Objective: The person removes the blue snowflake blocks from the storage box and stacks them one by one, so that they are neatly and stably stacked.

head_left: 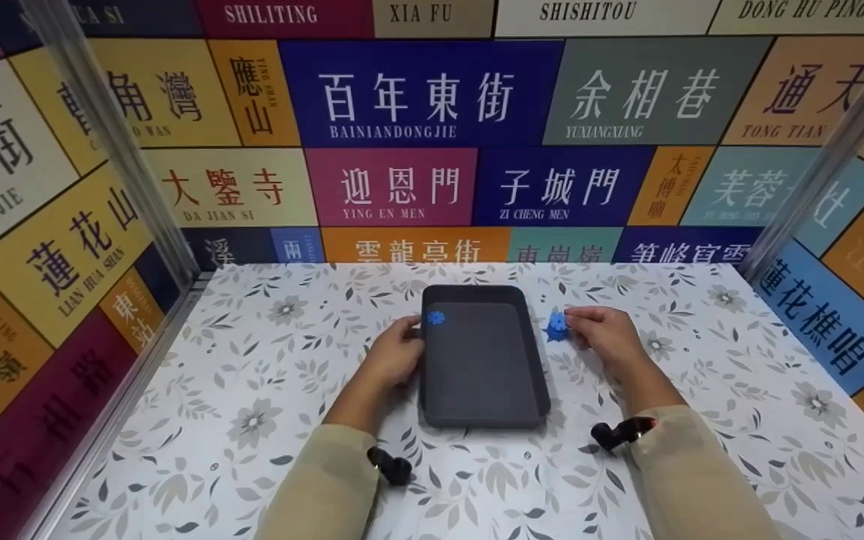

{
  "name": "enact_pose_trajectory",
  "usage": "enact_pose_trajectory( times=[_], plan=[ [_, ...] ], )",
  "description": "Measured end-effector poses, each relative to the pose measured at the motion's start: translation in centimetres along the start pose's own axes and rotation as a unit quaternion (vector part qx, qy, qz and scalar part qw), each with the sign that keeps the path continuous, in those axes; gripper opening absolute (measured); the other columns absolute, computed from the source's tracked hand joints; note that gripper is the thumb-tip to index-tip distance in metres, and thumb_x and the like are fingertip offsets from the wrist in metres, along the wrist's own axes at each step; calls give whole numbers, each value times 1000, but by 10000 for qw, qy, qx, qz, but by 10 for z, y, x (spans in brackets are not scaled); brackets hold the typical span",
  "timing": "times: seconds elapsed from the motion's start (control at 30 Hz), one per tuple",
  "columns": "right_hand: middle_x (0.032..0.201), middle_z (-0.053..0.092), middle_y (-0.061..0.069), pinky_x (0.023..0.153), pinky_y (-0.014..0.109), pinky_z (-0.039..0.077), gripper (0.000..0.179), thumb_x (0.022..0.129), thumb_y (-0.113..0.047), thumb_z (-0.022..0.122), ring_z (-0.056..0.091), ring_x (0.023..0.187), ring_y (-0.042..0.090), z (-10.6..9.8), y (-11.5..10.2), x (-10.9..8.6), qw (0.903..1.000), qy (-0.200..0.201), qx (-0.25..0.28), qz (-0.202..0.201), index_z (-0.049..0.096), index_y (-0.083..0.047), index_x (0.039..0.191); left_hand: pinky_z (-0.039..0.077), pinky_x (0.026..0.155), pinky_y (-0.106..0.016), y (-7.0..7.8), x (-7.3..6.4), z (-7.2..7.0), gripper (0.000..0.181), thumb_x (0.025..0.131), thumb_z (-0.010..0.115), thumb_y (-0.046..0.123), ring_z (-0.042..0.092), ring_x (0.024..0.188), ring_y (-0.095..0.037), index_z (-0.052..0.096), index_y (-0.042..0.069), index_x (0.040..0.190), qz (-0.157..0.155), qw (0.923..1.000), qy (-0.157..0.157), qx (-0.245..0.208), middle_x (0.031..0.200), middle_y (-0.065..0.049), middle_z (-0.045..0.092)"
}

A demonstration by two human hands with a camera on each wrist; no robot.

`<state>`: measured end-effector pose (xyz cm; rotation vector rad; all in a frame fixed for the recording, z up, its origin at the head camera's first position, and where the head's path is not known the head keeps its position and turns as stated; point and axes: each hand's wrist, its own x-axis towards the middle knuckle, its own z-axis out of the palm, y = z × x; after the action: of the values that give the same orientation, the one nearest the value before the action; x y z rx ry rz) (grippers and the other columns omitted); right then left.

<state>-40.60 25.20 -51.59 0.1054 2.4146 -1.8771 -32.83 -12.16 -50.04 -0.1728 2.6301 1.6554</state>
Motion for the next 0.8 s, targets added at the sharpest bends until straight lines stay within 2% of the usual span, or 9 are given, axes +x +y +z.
enact_pose_trajectory(
  times=[0.17, 0.5, 0.8],
  plan=[
    [89, 74, -8, 71, 22, 55, 40, 102, -23, 73, 63, 80, 8, 1, 2, 1, 10000, -9, -62, 21, 71, 0, 135, 42, 124, -50, 1, 0, -1, 56, 99, 55, 18, 60, 139, -30, 57, 17, 155, -9, 9999, 29, 104, 148, -12, 67],
    [92, 74, -6, 73, 23, 56, 36, 102, -24, 73, 63, 81, 9, 1, 1, 0, 9996, 94, -274, -14, 74, -1, 130, 43, 123, -50, -2, 1, 0, 57, 96, 56, 16, 62, 137, -31, 58, 13, 153, 195, 9997, 79, 91, 145, -14, 68],
    [88, 72, -9, 71, 22, 56, 38, 100, -28, 75, 63, 78, 7, 1, 4, 3, 9984, 269, -505, 6, 75, -3, 128, 43, 123, -49, 0, 1, 0, 58, 97, 55, 17, 61, 138, -31, 57, 13, 155, 99, 9999, 67, 82, 146, -14, 67]
  ],
)
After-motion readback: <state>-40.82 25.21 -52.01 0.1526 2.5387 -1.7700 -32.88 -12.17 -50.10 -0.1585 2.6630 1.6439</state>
